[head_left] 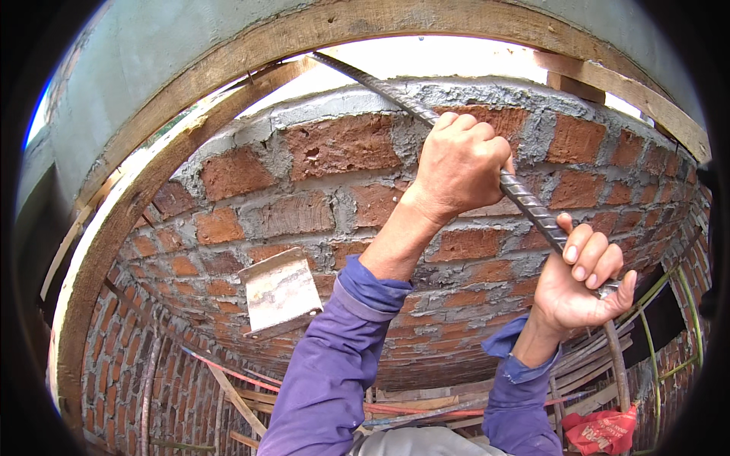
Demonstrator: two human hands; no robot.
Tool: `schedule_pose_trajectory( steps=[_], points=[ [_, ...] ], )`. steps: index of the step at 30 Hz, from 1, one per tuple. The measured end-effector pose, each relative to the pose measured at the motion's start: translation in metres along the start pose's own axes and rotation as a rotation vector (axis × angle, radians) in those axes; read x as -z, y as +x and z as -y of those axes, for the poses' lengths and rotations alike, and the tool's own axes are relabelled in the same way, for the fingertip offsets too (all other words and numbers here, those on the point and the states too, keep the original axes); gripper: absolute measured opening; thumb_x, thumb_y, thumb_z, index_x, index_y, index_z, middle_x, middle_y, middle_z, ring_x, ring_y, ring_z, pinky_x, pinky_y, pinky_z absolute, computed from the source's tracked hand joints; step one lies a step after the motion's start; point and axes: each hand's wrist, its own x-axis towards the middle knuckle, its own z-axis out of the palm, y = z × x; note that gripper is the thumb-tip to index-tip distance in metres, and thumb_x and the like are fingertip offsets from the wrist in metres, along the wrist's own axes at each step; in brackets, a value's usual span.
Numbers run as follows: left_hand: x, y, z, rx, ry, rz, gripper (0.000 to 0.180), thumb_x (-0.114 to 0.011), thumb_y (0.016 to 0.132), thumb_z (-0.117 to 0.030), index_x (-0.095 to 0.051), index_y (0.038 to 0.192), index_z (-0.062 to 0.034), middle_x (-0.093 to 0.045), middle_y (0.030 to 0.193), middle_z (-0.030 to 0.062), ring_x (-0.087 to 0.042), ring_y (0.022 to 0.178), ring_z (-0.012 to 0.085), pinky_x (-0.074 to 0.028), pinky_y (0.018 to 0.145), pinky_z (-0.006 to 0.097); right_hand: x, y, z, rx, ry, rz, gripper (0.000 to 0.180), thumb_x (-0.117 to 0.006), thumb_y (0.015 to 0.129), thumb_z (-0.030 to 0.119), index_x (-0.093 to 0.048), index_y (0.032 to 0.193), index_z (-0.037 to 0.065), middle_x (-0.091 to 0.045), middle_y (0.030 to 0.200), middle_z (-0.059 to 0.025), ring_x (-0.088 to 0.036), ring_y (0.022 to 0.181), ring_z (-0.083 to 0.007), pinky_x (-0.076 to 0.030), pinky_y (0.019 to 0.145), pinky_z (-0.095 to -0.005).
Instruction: The person positions a long steel rebar along the top of a brick wall, aligning it with a wooden form. They use both hands to lift, slide, and adjust the rebar into place along the wall's edge. The rebar remains in position against the form by the end of the clip.
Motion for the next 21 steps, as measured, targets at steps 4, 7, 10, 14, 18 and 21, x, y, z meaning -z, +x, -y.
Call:
schedule_pose_trajectory(
  steps=[4,7,10,14,18,21],
  points=[
    [0.026,0.038,0.003,0.038,0.017,-0.047,0.016,-0.074,0.073,-0.016,-0.064,0.061,-0.0178,-0.059,0.059,0.0038,-0.061,0.058,0.0239,-0.051,0.062,0.037,-0.091,0.054,0.019,0.044,0.099,0.43,0.051,-0.039,0.103,0.048,-0.039,0.063,0.016,-0.038,0.053,-0.0016,-0.039,0.054,-0.0181,-0.043,0.07,-0.0404],
    [0.04,0.105,0.031,0.083,0.145,-0.233,0.02,-0.074,0.077,-0.025,-0.07,0.064,-0.0103,-0.065,0.057,0.0105,-0.066,0.049,0.0266,-0.054,0.048,0.04,-0.148,0.162,0.033,-0.024,0.245,0.849,0.04,-0.045,0.095,0.041,-0.034,0.065,0.018,-0.032,0.059,0.0008,-0.037,0.059,-0.0166,-0.038,0.067,-0.0365],
    [0.034,0.12,0.035,0.088,0.079,-0.268,0.017,-0.068,0.073,-0.026,-0.072,0.063,-0.0128,-0.064,0.055,0.0119,-0.067,0.051,0.028,-0.054,0.053,0.04,-0.115,0.195,0.027,-0.069,0.29,0.905,0.034,-0.045,0.093,0.037,-0.034,0.066,0.018,-0.035,0.063,-0.0006,-0.04,0.065,-0.0183,-0.04,0.072,-0.039],
    [0.022,0.09,0.027,0.067,0.071,-0.396,0.023,-0.074,0.081,-0.028,-0.071,0.067,-0.0106,-0.067,0.06,0.0099,-0.068,0.053,0.0262,-0.057,0.052,0.04,-0.054,0.171,0.038,-0.037,0.089,0.56,0.038,-0.042,0.096,0.038,-0.036,0.066,0.017,-0.037,0.062,-0.0018,-0.041,0.064,-0.0195,-0.041,0.072,-0.0411],
    [0.045,0.058,0.03,-0.008,0.034,0.016,0.029,-0.076,0.085,-0.035,-0.066,0.073,-0.0101,-0.063,0.065,0.0078,-0.065,0.058,0.0218,-0.054,0.059,0.039,-0.058,0.099,0.039,-0.001,0.047,0.495,0.051,-0.031,0.107,0.041,-0.039,0.063,0.015,-0.04,0.059,-0.0031,-0.04,0.059,-0.0205,-0.042,0.072,-0.0428],
    [0.067,0.045,0.046,0.16,0.115,0.258,0.029,-0.078,0.085,-0.034,-0.065,0.073,-0.0104,-0.065,0.07,0.0082,-0.065,0.061,0.021,-0.052,0.061,0.038,-0.069,0.058,0.033,0.01,0.116,0.496,0.056,-0.031,0.107,0.046,-0.041,0.062,0.014,-0.044,0.058,-0.0038,-0.042,0.058,-0.0208,-0.042,0.074,-0.0445]
  ],
)
